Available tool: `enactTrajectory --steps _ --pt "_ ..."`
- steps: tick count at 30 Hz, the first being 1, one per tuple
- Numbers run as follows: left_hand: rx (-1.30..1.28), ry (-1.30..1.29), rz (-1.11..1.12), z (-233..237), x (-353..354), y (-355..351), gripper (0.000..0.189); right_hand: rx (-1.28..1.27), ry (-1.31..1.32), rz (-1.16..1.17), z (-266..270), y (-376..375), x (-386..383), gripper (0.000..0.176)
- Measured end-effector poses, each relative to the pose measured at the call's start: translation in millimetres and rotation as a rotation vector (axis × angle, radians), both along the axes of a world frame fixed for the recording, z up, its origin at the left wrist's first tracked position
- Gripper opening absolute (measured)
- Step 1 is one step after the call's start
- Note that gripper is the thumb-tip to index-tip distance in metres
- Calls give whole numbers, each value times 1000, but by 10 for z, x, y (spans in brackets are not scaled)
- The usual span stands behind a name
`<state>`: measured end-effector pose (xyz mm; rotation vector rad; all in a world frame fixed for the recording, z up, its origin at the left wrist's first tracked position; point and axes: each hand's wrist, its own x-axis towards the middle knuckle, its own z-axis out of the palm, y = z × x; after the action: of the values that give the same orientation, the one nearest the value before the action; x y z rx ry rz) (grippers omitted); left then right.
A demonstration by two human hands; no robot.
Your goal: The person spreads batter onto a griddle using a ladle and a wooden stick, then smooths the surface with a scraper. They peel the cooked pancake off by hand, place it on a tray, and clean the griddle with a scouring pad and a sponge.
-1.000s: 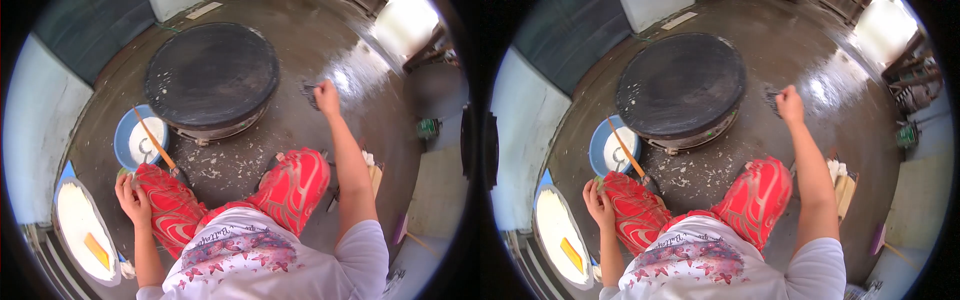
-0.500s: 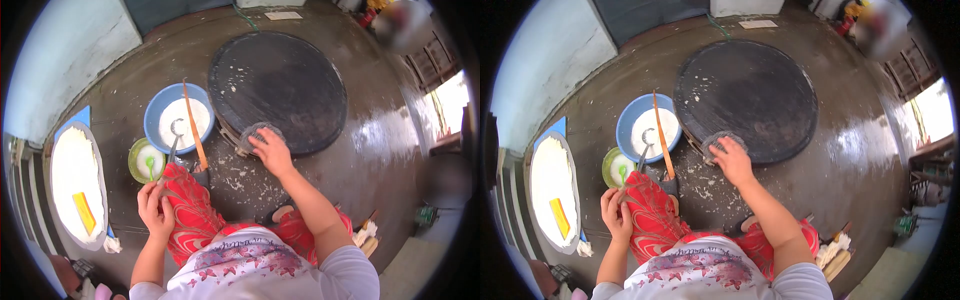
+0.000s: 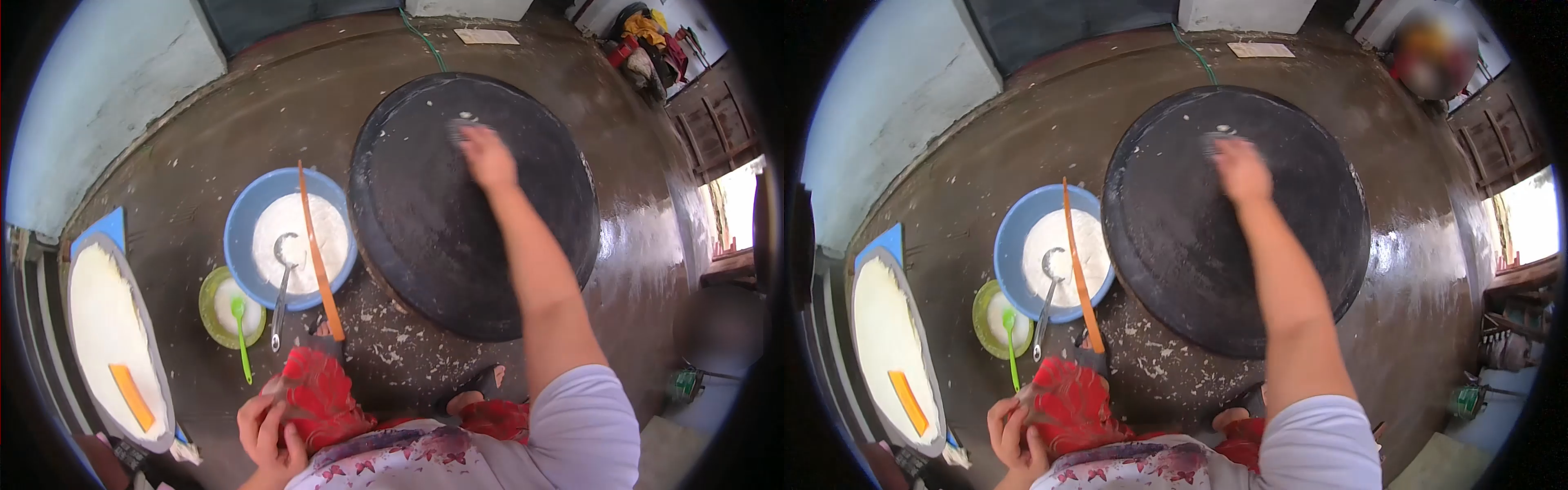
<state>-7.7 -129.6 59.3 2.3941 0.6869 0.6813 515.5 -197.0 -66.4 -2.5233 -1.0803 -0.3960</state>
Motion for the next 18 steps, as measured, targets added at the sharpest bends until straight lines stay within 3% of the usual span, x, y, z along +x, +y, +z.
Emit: enactTrajectory --steps 2,3,4,6,7,10,15,18 --pt "-30 124 9 122 43 81 31 17 113 -296 30 -773 623 33" --pt "-1 125 8 162 107 134 29 -52 168 -569 84 -1147 819 35" --pt "27 126 11 168 157 178 27 -81 332 -712 95 -1550 1106 36" --pt "7 138 3 163 244 249 28 -198 305 -890 -86 -2120 1604 38" --pt "-12 160 8 163 286 271 28 -194 303 -901 -89 -2015 1705 38" --pt "13 228 -26 175 452 339 30 -192 255 -684 59 -958 1886 36" --pt "11 282 27 117 740 295 29 -119 93 193 -150 1319 1510 32" --pt "-22 285 36 60 845 326 29 -51 95 250 -191 1386 1606 33"
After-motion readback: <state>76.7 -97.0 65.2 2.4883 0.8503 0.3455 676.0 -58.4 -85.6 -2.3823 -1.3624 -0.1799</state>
